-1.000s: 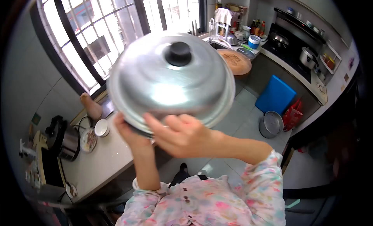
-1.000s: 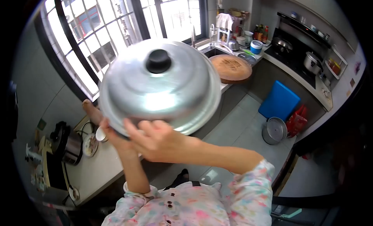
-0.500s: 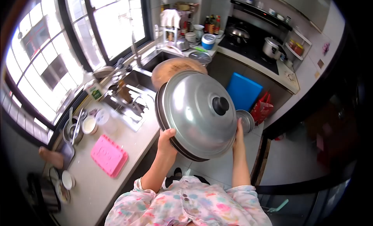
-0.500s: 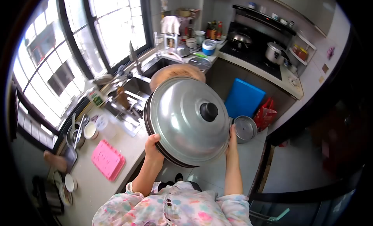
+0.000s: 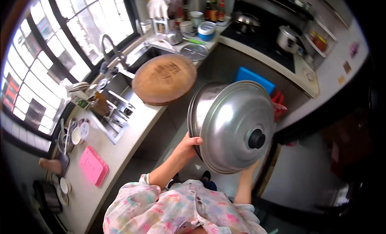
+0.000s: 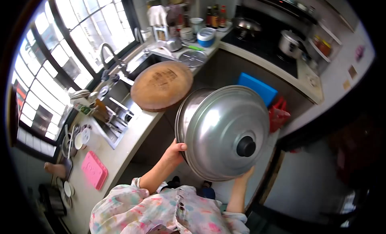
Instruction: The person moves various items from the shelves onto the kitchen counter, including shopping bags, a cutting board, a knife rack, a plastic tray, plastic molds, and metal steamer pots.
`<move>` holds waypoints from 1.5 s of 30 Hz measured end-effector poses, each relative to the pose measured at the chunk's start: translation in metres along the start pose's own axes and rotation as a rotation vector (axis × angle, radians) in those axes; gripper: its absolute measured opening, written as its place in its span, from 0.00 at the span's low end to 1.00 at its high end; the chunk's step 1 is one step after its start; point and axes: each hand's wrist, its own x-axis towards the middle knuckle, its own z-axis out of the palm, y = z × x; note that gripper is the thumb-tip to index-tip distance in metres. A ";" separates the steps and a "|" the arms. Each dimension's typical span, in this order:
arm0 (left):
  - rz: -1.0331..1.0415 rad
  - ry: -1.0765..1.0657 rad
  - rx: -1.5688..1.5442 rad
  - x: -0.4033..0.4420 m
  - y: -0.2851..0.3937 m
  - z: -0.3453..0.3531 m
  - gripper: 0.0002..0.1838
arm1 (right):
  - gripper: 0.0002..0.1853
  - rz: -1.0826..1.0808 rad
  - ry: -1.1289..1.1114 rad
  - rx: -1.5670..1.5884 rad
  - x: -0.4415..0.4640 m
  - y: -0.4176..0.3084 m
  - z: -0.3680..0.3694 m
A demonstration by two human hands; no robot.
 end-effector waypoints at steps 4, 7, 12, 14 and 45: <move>0.146 0.028 -0.128 0.028 0.016 -0.015 0.32 | 0.22 0.081 -0.084 -0.048 0.027 -0.028 0.091; 0.263 0.009 -0.171 0.039 0.050 -0.046 0.31 | 0.24 0.200 -0.063 -0.071 0.063 0.001 0.152; 0.391 0.016 -0.348 0.055 0.102 -0.127 0.28 | 0.26 0.364 -0.226 -0.184 0.136 0.088 0.225; 0.507 0.094 -0.354 0.067 0.117 -0.163 0.26 | 0.26 0.429 -0.280 -0.212 0.142 0.111 0.271; 1.559 1.577 0.578 -0.056 0.217 -0.010 0.07 | 0.18 -0.863 -1.221 -0.761 0.173 0.198 0.531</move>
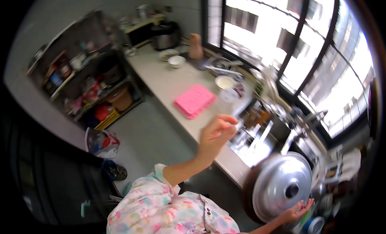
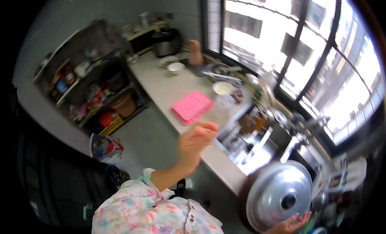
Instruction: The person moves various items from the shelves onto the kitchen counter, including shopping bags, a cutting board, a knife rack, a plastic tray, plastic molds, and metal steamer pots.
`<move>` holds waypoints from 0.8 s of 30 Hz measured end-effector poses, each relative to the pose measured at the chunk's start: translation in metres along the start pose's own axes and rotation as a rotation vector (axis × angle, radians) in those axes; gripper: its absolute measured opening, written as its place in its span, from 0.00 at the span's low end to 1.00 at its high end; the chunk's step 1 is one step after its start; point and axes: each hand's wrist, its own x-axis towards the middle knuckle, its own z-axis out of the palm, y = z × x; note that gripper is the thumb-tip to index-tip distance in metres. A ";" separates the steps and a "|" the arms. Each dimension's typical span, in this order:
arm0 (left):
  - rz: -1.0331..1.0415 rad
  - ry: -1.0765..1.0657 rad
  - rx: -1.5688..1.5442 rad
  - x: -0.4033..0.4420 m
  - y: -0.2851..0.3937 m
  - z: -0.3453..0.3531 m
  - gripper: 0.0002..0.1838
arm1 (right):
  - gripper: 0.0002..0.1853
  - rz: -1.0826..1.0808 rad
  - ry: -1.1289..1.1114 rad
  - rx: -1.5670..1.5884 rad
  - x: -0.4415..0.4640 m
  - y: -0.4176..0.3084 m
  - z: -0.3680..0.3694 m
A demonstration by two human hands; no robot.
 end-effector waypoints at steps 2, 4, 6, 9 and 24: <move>0.682 0.145 0.022 0.001 0.079 -0.049 0.15 | 0.16 -0.136 -0.035 0.022 0.009 -0.047 0.031; 1.120 0.095 -0.185 -0.023 0.160 -0.079 0.18 | 0.15 -0.195 -0.077 0.250 0.003 -0.090 0.072; 1.535 -0.218 -0.323 -0.048 0.228 -0.104 0.26 | 0.14 -0.346 -0.120 0.285 -0.010 -0.141 0.107; 1.918 -0.365 0.009 -0.080 0.284 -0.151 0.28 | 0.13 -0.271 -0.252 0.506 -0.059 -0.224 0.166; 2.497 0.438 1.835 -0.178 0.361 -0.335 0.24 | 0.10 -0.618 -0.790 1.179 -0.273 -0.636 0.256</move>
